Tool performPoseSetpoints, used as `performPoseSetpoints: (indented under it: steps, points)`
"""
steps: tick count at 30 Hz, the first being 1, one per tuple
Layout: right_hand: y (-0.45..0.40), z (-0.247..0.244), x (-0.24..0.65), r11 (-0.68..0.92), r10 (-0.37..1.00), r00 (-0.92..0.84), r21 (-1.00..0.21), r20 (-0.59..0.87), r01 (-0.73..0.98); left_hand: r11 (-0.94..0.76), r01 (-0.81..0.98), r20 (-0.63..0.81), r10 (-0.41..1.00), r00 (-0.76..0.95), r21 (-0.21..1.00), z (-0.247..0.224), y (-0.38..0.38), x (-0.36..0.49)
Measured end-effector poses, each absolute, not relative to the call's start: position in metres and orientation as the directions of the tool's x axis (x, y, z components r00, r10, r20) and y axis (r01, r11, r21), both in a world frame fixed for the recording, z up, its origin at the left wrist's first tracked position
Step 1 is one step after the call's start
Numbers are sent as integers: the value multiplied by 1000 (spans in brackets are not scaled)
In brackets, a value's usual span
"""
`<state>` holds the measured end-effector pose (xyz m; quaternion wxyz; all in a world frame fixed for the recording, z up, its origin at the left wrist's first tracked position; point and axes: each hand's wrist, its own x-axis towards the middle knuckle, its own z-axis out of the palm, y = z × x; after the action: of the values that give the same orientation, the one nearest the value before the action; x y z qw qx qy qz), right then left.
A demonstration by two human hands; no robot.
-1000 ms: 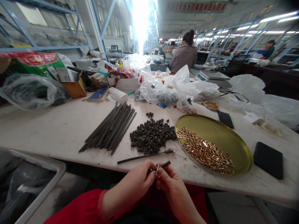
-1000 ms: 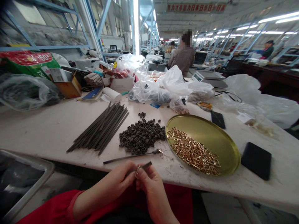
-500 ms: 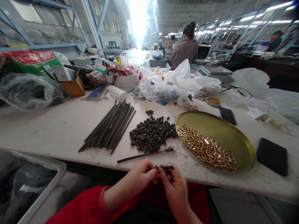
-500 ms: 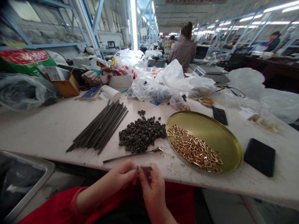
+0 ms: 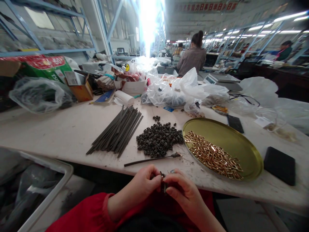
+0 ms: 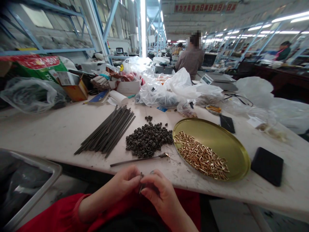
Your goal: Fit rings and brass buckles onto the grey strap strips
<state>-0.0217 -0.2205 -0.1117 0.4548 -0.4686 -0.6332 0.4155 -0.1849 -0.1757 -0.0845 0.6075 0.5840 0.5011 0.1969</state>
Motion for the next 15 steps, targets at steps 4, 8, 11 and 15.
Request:
performPoseSetpoints:
  steps: [4,8,11,15]
  points:
    - [-222,-109,-15,239,956,-219,-949,194,205,309,291,-417,778,470,905,-85,-178,-184]
    - [-218,-105,-14,238,956,-226,-945,187,224,297,299,-412,773,483,907,-87,-179,-182]
    - [-217,-105,-14,180,967,-214,-966,139,184,315,307,-432,766,477,898,-85,-180,-180]
    - [-218,-104,-8,44,975,-221,-997,30,59,395,297,-494,722,485,869,-80,-179,-178]
